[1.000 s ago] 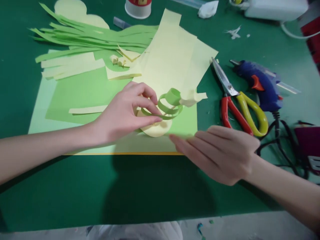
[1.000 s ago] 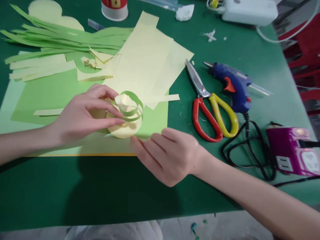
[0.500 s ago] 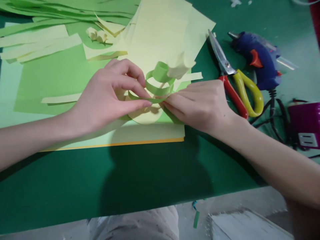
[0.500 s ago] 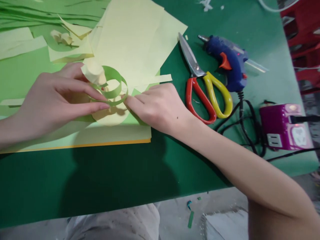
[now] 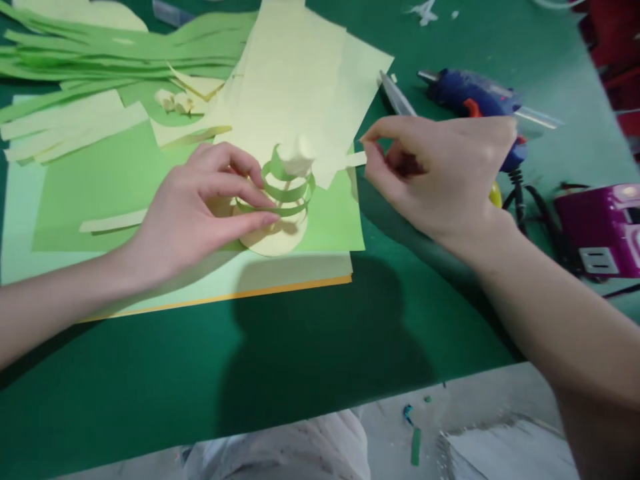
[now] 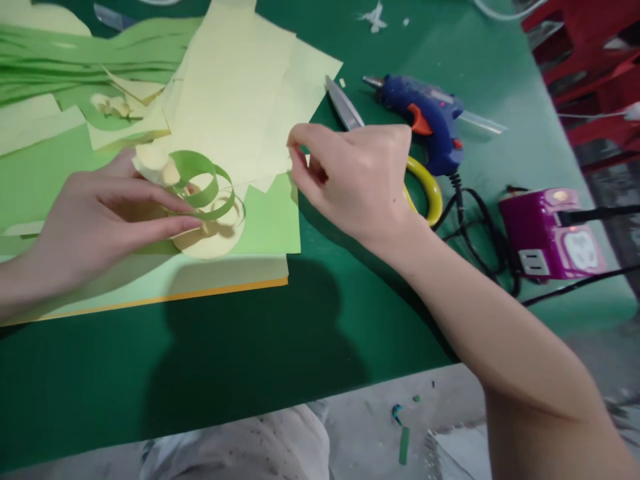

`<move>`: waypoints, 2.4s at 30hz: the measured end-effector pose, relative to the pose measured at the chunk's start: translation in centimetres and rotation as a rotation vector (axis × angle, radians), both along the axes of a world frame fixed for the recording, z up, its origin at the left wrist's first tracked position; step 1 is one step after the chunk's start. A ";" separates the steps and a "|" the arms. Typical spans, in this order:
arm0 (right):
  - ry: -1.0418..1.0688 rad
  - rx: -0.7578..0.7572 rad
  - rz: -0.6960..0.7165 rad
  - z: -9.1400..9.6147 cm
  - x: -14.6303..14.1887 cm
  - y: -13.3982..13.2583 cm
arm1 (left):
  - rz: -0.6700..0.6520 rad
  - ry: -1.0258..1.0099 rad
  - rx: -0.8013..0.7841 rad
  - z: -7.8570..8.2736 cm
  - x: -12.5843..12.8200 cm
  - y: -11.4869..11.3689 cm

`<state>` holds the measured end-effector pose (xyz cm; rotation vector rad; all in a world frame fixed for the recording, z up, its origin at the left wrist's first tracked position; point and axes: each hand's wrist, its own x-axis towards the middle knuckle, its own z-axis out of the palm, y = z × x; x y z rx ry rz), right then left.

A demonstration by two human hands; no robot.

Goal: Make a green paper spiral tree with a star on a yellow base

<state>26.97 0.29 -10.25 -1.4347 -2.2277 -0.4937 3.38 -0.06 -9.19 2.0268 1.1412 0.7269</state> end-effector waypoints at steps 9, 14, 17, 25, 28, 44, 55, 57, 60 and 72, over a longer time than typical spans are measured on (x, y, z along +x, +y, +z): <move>0.594 -0.193 0.094 1.5 0.3 0.8 | 0.027 -0.007 -0.083 0.5 -0.2 0.4; 0.364 -0.378 0.348 0.5 -0.2 1.0 | 0.039 0.031 -0.079 0.8 -0.3 0.4; 0.123 -0.368 0.380 -0.2 -0.8 1.3 | 0.024 0.053 -0.084 1.0 -0.3 0.4; -0.099 -0.309 0.482 0.3 -2.1 1.1 | 0.059 0.132 -0.074 1.3 0.1 0.5; -0.076 -0.310 0.489 0.3 -2.0 1.0 | 0.075 0.157 -0.076 1.4 0.1 0.4; 0.290 -0.422 0.424 0.2 -0.6 0.8 | 0.069 0.164 -0.106 1.4 0.2 0.3; -0.498 -0.324 0.487 2.0 -2.2 1.8 | 0.096 0.183 -0.098 1.3 0.2 0.4; -0.550 -0.324 0.499 2.2 -2.3 1.8 | 0.105 0.175 -0.102 1.2 0.2 0.4; -0.582 -0.290 0.520 2.2 -2.5 1.8 | 0.105 0.172 -0.103 1.1 0.2 0.3; 0.198 -0.487 0.569 1.5 -0.3 0.9 | 0.082 0.198 -0.101 1.1 -0.2 0.4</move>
